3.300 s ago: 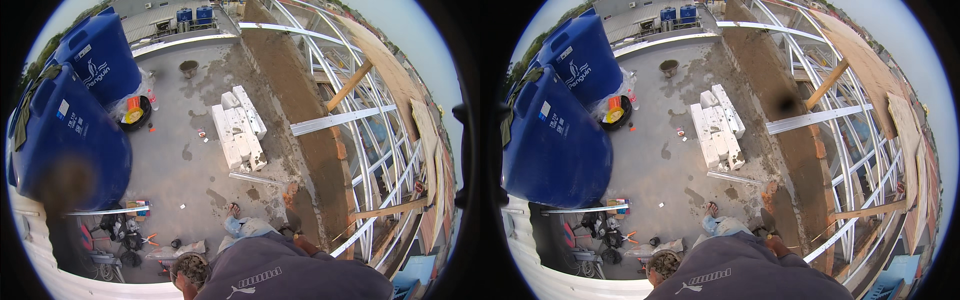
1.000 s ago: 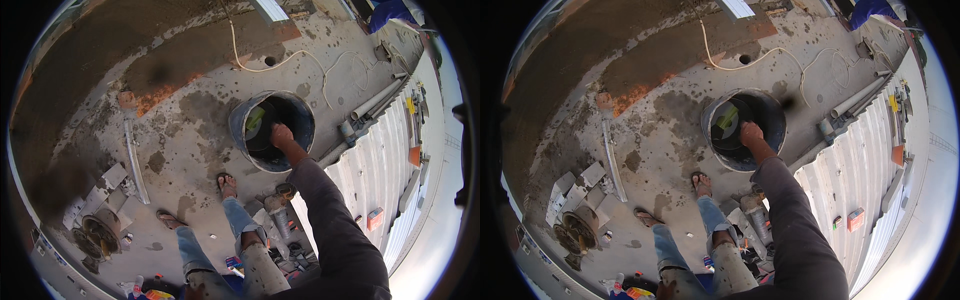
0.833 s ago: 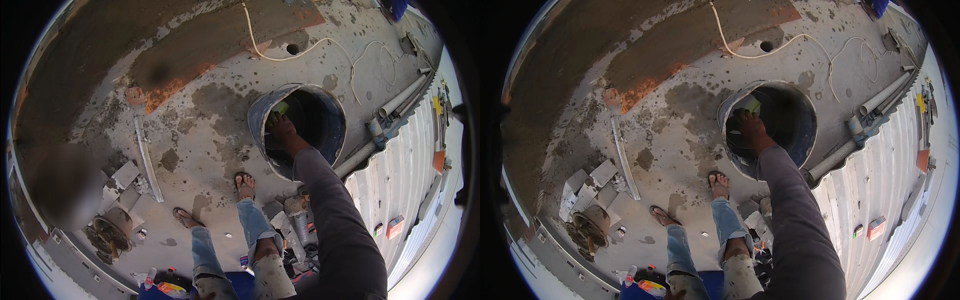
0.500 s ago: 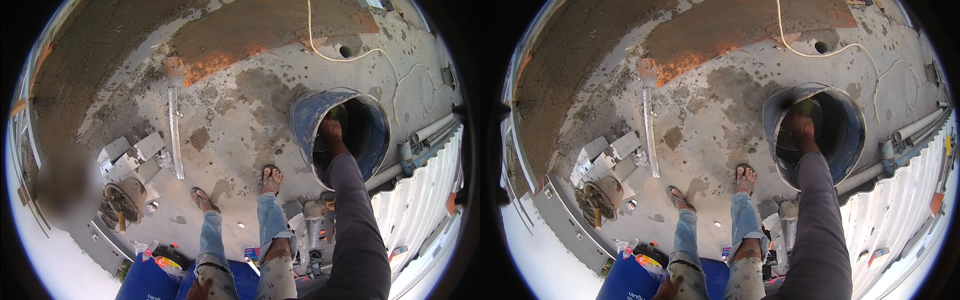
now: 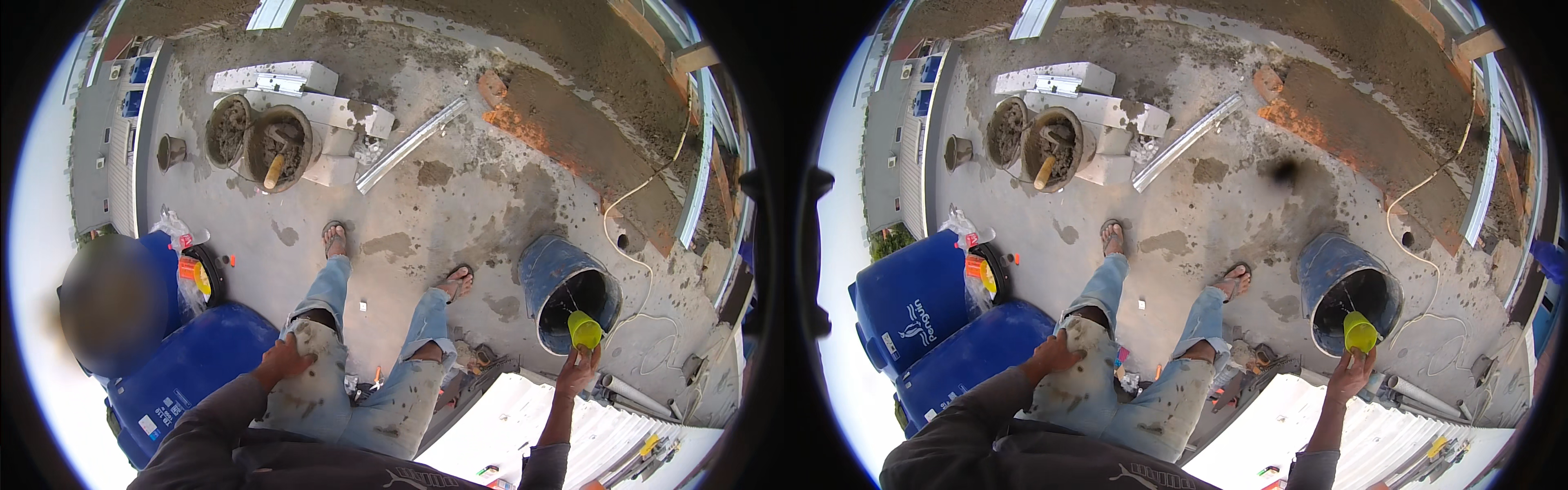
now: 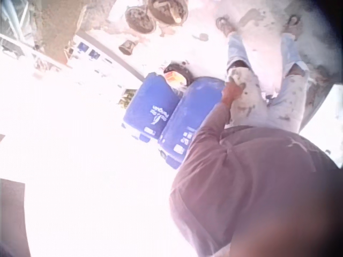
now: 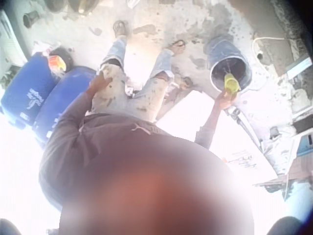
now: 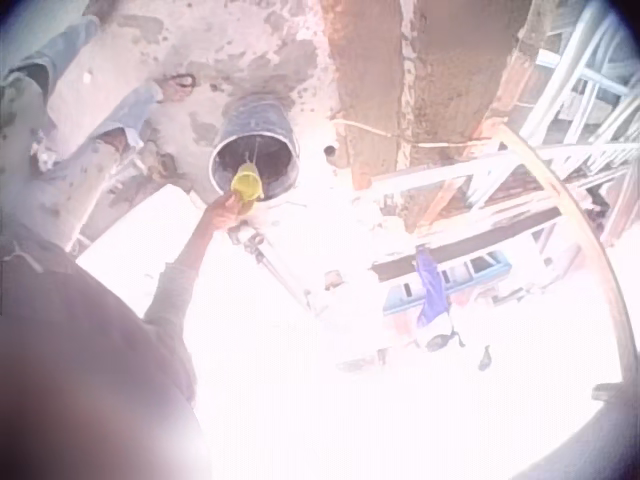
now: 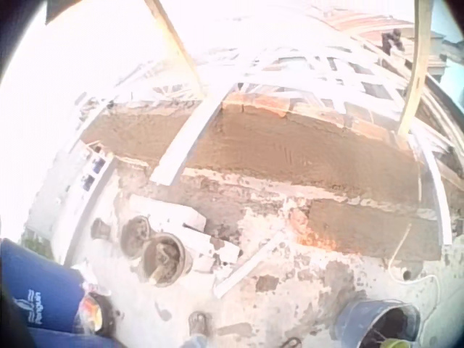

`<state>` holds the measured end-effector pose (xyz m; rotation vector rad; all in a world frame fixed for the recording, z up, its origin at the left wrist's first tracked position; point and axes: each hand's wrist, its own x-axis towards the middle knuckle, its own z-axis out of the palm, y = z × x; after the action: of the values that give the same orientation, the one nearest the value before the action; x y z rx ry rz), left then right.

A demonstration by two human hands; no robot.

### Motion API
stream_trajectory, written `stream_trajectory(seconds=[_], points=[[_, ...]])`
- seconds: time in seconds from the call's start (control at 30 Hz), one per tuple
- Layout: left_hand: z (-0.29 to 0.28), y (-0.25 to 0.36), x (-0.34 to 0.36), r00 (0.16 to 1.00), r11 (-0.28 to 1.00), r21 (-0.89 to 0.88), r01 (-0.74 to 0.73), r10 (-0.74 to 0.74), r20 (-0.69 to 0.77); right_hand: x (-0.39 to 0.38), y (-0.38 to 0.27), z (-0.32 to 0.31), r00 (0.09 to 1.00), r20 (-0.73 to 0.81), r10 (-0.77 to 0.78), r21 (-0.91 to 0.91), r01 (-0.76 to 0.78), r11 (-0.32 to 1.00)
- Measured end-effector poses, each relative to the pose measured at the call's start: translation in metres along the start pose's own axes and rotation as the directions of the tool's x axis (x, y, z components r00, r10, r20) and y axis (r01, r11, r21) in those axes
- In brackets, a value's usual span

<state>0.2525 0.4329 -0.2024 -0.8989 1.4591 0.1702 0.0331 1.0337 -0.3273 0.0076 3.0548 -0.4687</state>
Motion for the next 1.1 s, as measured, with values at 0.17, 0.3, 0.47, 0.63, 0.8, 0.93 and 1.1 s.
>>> stream_trajectory(seconds=[0.17,0.3,0.47,0.63,0.8,0.93,1.1], points=[[0.001,-0.069,0.037,0.995,0.991,-0.121,-0.065,0.074,0.073,0.012,-0.173,-0.056,0.956,0.086,-0.280,0.096,0.271,0.958],[-0.007,-0.142,0.078,0.973,0.931,-0.297,-0.213,0.228,0.018,0.037,-0.348,-0.052,0.843,0.190,-0.504,0.117,0.490,0.864],[-0.004,-0.255,0.111,0.894,0.634,-0.683,-0.361,0.445,-0.060,0.056,-0.559,-0.006,0.659,0.370,-0.655,-0.137,0.736,0.664],[0.012,-0.353,0.091,0.765,0.277,-0.955,-0.104,0.636,0.101,0.069,-0.704,0.023,0.608,0.679,-0.411,-0.329,0.753,0.571],[0.051,-0.421,0.043,0.749,-0.025,-0.976,0.215,0.646,0.148,0.068,-0.768,-0.004,0.674,0.662,-0.328,-0.403,0.689,0.602],[0.080,-0.441,0.031,0.734,-0.288,-0.886,0.364,0.674,0.082,0.057,-0.779,-0.031,0.724,0.561,-0.402,-0.311,0.635,0.707],[0.069,-0.456,0.021,0.812,-0.509,-0.830,0.229,0.569,-0.125,0.044,-0.817,-0.039,0.641,0.497,-0.584,-0.296,0.758,0.581]])
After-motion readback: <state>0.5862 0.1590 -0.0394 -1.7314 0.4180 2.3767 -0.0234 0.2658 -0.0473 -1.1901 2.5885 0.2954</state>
